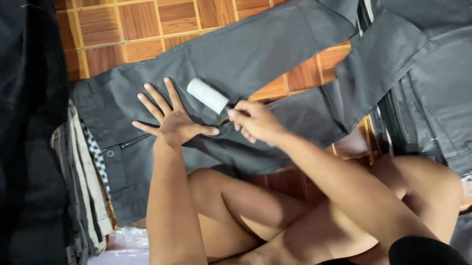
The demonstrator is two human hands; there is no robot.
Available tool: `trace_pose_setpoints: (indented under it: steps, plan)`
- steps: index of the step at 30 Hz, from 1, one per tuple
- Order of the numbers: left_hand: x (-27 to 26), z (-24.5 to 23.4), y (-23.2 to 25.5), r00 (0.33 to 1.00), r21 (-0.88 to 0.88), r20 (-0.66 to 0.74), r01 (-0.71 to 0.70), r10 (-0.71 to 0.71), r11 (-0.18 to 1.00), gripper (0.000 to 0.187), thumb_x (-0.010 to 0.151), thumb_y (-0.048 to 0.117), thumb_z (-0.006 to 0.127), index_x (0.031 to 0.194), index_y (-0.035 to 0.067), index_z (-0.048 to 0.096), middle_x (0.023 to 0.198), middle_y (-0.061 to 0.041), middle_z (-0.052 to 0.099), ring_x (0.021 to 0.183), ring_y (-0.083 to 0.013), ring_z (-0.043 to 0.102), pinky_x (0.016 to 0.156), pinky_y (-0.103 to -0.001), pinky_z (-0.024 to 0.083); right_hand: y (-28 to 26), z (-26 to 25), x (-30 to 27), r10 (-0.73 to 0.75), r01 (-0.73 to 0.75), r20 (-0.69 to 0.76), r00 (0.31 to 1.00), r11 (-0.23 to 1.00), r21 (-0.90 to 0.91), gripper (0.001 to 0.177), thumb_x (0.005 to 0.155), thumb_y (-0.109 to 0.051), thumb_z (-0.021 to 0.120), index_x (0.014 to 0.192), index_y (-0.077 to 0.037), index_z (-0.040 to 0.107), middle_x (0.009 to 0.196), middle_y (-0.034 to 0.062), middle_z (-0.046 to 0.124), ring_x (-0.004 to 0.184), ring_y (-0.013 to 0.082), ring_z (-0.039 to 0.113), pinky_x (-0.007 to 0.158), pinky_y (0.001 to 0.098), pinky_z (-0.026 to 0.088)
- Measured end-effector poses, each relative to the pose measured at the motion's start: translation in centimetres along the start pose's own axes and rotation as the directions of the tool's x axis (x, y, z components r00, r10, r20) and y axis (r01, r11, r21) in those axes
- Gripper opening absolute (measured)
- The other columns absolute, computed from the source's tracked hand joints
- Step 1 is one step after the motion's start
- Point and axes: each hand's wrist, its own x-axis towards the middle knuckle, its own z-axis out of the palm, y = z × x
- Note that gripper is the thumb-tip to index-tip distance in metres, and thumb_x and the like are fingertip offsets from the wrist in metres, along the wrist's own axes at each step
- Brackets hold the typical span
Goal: A person uses a lint roller to remove debris from several pairs of grey trousers while sitting on the floor.
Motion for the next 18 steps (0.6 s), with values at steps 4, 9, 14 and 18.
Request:
trace_pose_setpoints:
  steps: [4,9,14,18]
  plan:
    - [-0.1,-0.1,-0.1,1.000,-0.014,-0.007,-0.019,0.019,1.000,0.174,0.044,0.075,0.092,0.159,0.030,-0.029,0.161,-0.013,-0.040,0.145,-0.0396,-0.038,0.104,-0.086,-0.009,0.4,-1.8,1.9,0.100,-0.098,-0.133,0.986,0.995,0.020,0.024,0.098,-0.024,0.068,0.096,0.000,0.070,0.065,0.0166,0.062,0.035,0.0168,0.052,0.023,0.0282,0.043]
    - [0.4,0.3,-0.4,1.000,0.009,0.003,-0.019,0.019,1.000,0.179,0.036,0.081,0.090,0.158,0.030,-0.030,0.162,-0.013,-0.039,0.145,-0.0397,-0.039,0.103,-0.087,-0.007,5.0,-16.7,7.0,0.056,-0.090,-0.683,0.728,0.996,-0.014,0.019,0.095,-0.031,0.066,0.099,-0.015,0.076,0.071,0.0114,0.071,0.043,0.0213,0.065,0.031,0.0345,0.054]
    - [0.2,-0.1,-0.2,0.999,-0.001,0.026,-0.019,0.019,1.000,0.173,0.045,0.074,0.092,0.158,0.029,-0.032,0.161,-0.013,-0.041,0.144,-0.0403,-0.040,0.103,-0.088,-0.007,0.4,-14.4,1.0,-0.003,0.076,-0.584,0.812,0.992,0.101,0.016,0.103,-0.027,0.063,0.102,-0.011,0.066,0.070,0.0087,0.057,0.045,0.0162,0.054,0.031,0.0256,0.044]
    - [0.4,0.2,-0.3,1.000,0.013,-0.001,-0.007,0.007,1.000,0.174,0.043,0.075,0.092,0.158,0.030,-0.031,0.162,-0.012,-0.039,0.146,-0.0402,-0.037,0.104,-0.087,-0.006,-1.5,-6.1,-2.3,0.108,-0.111,-0.024,0.994,0.971,-0.210,0.012,0.100,-0.014,0.058,0.105,-0.006,0.065,0.076,0.0140,0.068,0.053,0.0170,0.059,0.039,0.0269,0.053]
